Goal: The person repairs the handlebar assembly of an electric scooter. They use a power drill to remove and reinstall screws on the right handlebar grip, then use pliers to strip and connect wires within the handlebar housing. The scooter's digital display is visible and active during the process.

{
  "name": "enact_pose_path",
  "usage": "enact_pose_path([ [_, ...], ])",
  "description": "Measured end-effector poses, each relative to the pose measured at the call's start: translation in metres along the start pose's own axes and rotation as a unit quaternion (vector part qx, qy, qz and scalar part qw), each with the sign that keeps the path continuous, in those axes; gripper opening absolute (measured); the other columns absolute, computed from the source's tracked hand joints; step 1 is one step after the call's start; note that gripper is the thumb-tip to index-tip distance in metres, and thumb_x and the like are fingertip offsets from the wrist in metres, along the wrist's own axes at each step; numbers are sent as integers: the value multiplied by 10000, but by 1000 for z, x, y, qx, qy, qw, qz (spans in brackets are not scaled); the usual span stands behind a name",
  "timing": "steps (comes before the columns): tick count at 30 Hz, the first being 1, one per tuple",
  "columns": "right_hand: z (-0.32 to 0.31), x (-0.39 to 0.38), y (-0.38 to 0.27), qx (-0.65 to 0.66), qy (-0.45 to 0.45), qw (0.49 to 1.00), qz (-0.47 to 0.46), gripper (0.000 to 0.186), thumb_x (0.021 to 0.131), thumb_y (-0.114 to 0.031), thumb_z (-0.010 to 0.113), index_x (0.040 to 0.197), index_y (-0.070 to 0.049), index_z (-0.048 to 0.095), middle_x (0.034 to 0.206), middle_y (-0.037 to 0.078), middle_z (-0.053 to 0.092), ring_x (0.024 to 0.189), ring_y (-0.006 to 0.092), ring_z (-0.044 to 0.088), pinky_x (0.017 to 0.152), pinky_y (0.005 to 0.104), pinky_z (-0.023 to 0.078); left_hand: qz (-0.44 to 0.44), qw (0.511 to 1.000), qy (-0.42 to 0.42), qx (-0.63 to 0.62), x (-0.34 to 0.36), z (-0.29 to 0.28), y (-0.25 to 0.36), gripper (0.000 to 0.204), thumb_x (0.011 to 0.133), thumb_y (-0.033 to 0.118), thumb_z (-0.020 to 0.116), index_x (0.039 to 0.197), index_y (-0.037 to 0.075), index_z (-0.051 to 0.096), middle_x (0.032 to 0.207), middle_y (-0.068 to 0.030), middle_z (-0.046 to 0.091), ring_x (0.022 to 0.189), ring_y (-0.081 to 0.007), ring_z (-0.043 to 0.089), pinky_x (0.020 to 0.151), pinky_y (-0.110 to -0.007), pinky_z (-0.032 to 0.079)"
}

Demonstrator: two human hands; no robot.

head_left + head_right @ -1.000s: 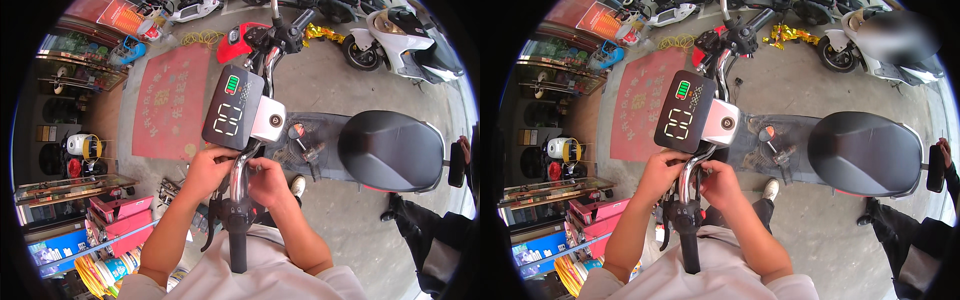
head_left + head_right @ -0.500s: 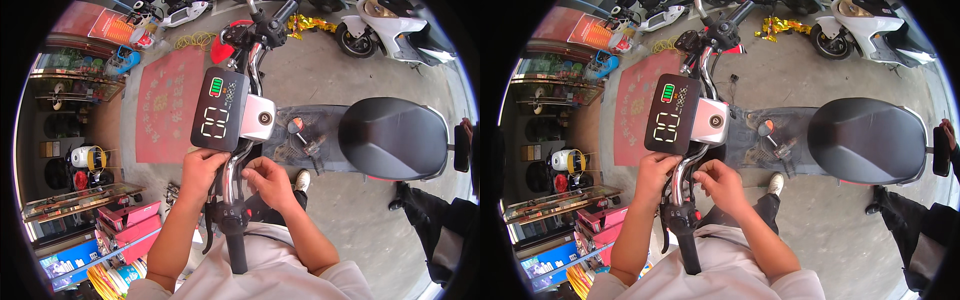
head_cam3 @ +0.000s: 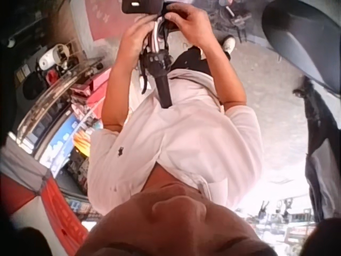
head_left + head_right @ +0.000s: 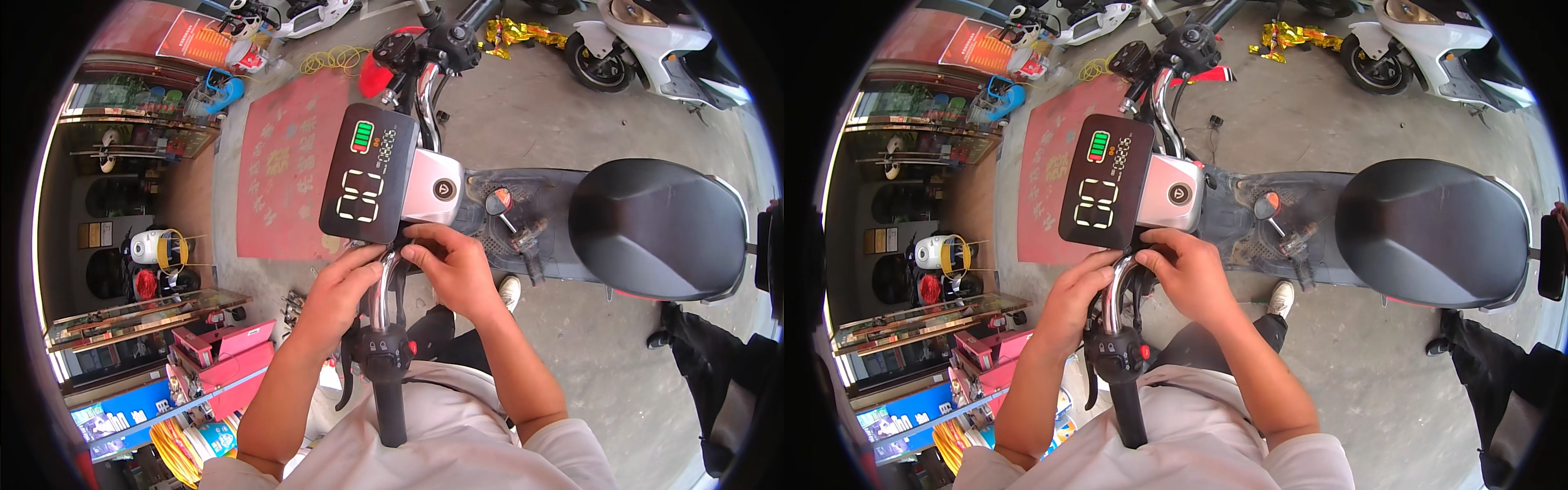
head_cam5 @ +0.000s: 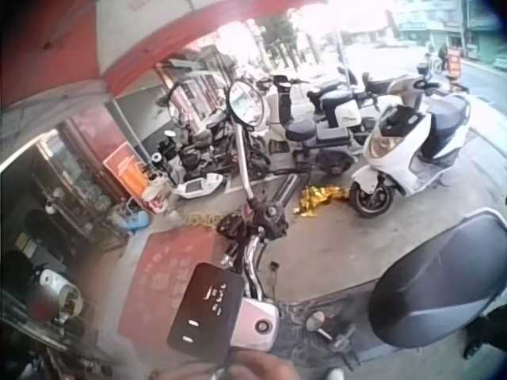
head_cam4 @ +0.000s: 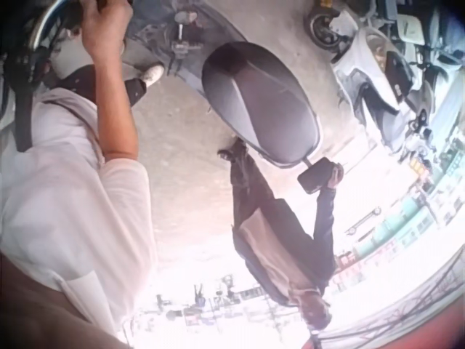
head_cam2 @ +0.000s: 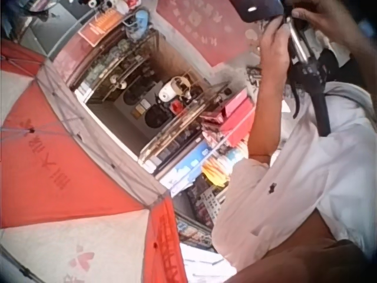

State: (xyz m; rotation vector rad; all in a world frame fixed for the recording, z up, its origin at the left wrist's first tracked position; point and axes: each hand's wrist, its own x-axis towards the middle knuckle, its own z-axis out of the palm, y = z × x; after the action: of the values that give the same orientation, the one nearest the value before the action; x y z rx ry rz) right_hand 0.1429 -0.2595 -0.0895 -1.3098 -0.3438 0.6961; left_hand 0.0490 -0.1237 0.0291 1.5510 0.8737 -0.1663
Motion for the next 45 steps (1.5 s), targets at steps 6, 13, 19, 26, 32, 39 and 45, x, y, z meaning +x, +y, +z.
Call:
enact_pose_path([
  [6,-4,5,-20,-139,-57,986,-68,252,973,-120,671,1180,19,712,953,218,730,860,336,726,787,388,551,21,997,45,-65,4,6,2,347,958,156,621,1237,-50,607,1218,-120,669,1123,-172,636,971,-313,495],
  [13,-9,18,-26,-15,-137,982,126,265,1004,-156,653,1168,44,709,771,124,699,641,189,676,595,340,539,47,998,-26,-29,16,1,6,352,938,86,602,1261,-47,563,1147,-148,692,1049,-199,674,941,-354,525],
  [19,-5,16,-12,77,-129,980,128,231,1026,-171,628,1108,33,700,710,57,656,552,105,593,482,288,460,104,990,44,-89,14,4,1,433,945,92,583,1356,-12,495,1173,-144,658,1077,-227,655,1006,-403,498],
  [26,-5,11,-24,109,-156,966,175,259,1067,-187,582,1192,32,643,761,31,606,631,115,607,533,282,499,94,993,46,-44,13,-2,-2,479,948,38,588,1401,-2,437,1245,-160,621,1184,-233,603,1046,-416,479],
  [32,10,2,-11,230,-108,947,197,268,1051,-206,609,1198,17,640,846,63,633,677,158,652,553,301,534,72,992,70,-79,4,5,4,441,956,50,580,1385,4,488,1266,-148,626,1196,-230,599,1099,-406,426],
  [39,13,0,-2,322,-69,919,216,280,1031,-213,653,1190,16,642,913,86,672,700,182,668,585,329,576,52,989,65,121,-11,-24,-21,335,1029,139,583,1296,-61,609,1064,-96,708,958,-165,685,860,-306,556],
  [45,9,7,-9,348,-118,895,255,233,1050,-219,602,1168,-21,639,883,53,682,715,151,642,622,305,534,29,996,-23,-78,-10,-16,-22,439,1046,138,534,1437,-58,496,1173,-128,687,1019,-175,706,899,-307,571],
])
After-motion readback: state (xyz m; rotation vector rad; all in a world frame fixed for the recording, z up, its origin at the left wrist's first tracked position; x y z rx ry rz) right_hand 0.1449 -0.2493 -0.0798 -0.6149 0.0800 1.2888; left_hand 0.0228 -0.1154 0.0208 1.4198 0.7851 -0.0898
